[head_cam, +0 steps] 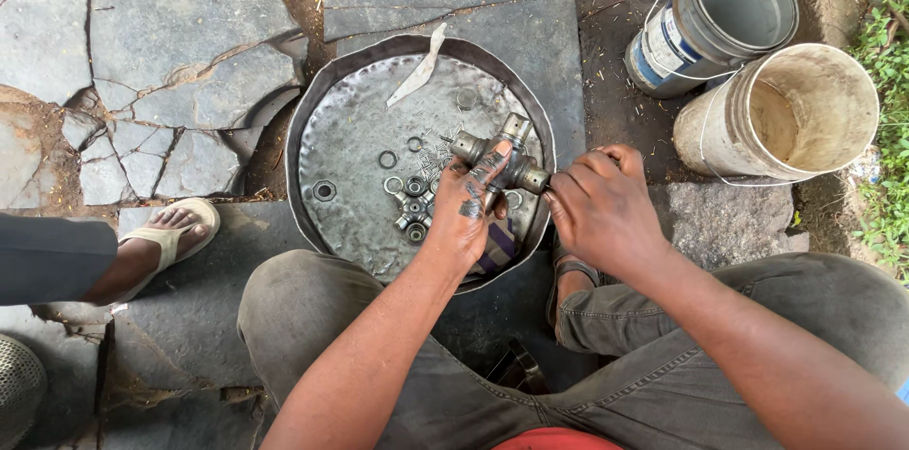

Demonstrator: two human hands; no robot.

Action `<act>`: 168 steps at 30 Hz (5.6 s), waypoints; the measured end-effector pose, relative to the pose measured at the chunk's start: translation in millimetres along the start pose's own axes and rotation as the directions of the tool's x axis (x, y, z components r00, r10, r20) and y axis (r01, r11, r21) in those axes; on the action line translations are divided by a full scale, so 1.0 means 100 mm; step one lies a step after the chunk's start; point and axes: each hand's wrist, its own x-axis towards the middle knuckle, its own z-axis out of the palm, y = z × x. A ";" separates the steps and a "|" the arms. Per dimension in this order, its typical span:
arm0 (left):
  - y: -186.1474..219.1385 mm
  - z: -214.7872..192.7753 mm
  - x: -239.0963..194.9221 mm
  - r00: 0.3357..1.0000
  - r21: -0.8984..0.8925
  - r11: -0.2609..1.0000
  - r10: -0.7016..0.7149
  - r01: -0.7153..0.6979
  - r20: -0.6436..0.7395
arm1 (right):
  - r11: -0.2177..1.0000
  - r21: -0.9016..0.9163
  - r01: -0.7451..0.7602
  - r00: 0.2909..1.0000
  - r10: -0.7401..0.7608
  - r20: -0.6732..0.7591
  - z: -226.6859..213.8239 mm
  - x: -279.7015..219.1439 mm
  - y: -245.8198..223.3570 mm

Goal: The person sits on the ground and uses a screwdriver to disassemble a mechanical part, removing small components and placing them on a metal tray. They then wipe the part with a cloth and continue to manipulate it with the screwdriver.

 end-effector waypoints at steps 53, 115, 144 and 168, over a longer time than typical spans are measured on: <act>0.31 -0.26 0.05 0.981 0.183 0.976 0.146 -0.121 -0.129 | 0.826 0.554 0.107 0.896 -0.321 0.305 -1.35 0.37 -1.87; 0.50 -0.55 -0.34 0.977 -0.062 0.982 0.172 -0.181 -0.130 | 0.961 0.172 -0.218 0.964 0.185 0.190 0.12 0.34 -0.23; 0.36 -0.42 -0.13 0.983 0.052 0.991 0.128 -0.122 -0.129 | -0.035 0.581 -0.813 0.538 0.334 0.774 0.53 -0.12 -0.06; 0.60 -0.60 -0.02 0.958 -0.104 0.967 0.207 -0.231 -0.199 | -0.221 0.634 -0.741 0.570 0.293 0.768 -0.04 -0.15 0.23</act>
